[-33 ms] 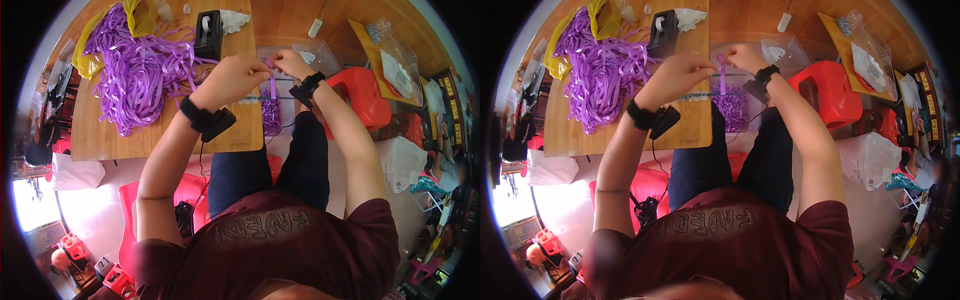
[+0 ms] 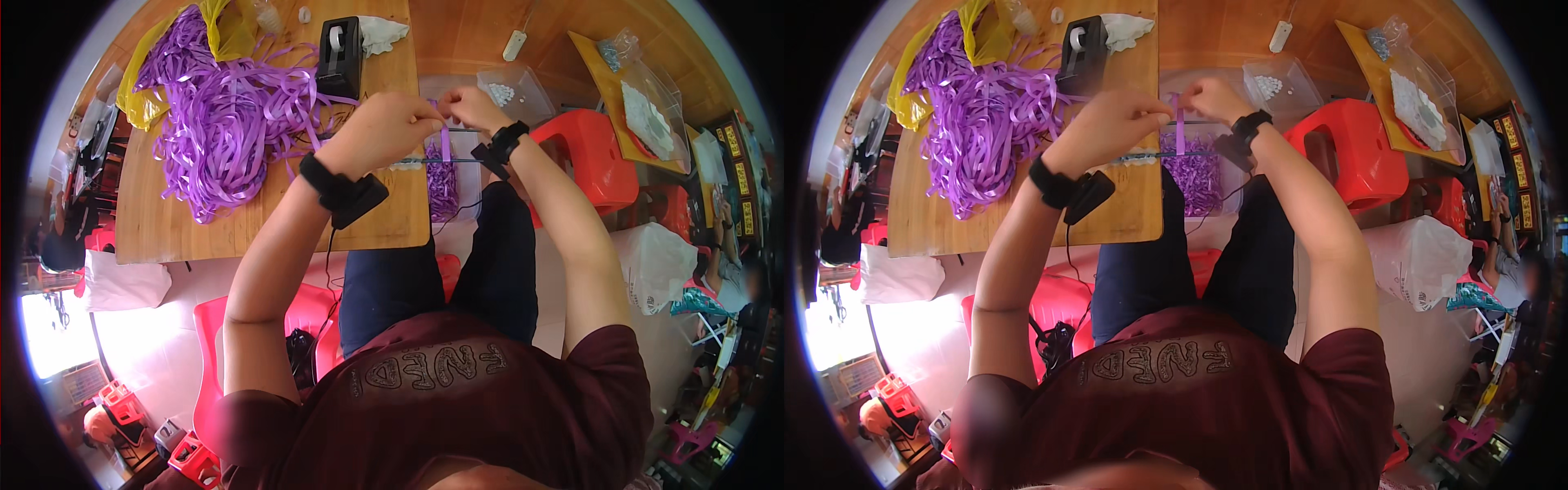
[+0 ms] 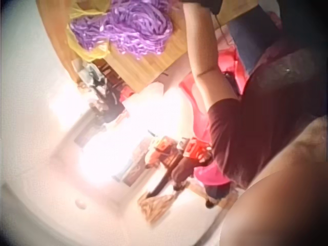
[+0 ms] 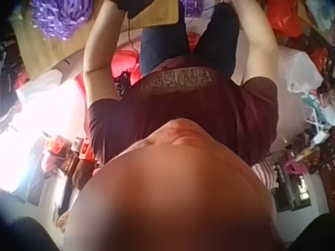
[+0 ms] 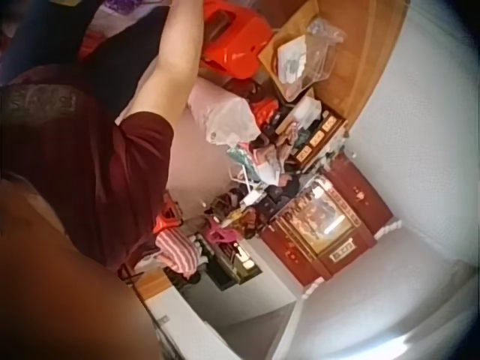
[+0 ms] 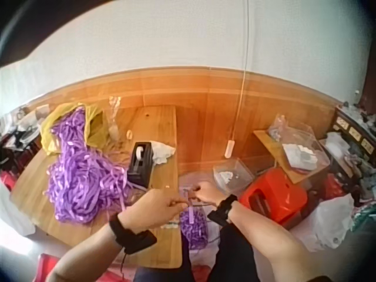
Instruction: Measure and cut or sort purple ribbons against a ruler on a wooden table.
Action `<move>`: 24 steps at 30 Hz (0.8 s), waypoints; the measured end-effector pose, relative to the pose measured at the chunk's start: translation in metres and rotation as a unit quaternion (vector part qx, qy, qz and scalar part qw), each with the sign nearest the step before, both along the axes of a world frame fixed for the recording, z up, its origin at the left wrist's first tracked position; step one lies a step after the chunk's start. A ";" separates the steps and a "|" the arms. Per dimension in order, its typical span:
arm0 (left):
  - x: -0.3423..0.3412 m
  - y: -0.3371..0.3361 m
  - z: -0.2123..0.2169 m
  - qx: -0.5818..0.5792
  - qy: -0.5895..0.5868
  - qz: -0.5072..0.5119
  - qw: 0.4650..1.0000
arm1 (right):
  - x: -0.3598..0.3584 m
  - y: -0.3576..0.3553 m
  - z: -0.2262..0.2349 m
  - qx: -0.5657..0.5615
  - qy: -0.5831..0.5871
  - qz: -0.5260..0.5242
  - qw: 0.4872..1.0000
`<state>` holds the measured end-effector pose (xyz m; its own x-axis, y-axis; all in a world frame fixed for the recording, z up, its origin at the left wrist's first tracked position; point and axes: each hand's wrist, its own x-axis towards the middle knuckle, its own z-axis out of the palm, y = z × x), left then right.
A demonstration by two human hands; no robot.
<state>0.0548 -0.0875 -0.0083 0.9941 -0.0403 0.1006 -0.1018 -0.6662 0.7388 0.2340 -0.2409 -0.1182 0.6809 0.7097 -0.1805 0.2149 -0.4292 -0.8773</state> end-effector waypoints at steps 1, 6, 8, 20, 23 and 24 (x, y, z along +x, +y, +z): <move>0.011 -0.004 -0.005 0.074 -0.014 -0.044 0.996 | 0.000 -0.007 -0.008 0.034 0.071 -0.007 0.997; 0.028 -0.001 -0.042 0.112 -0.052 -0.075 0.990 | -0.051 -0.024 -0.028 0.062 0.148 -0.018 0.987; 0.034 -0.004 -0.043 0.099 -0.067 -0.080 0.990 | -0.057 -0.039 -0.029 0.077 0.141 -0.042 0.986; 0.034 -0.003 -0.042 0.035 0.008 -0.032 0.999 | -0.110 -0.049 -0.027 0.189 0.146 -0.042 0.970; 0.036 -0.002 -0.048 0.058 -0.029 -0.039 0.997 | -0.119 -0.049 -0.039 0.176 0.224 -0.076 0.956; 0.036 -0.002 -0.049 0.064 -0.039 -0.042 0.996 | -0.120 -0.050 -0.042 0.176 0.223 -0.075 0.956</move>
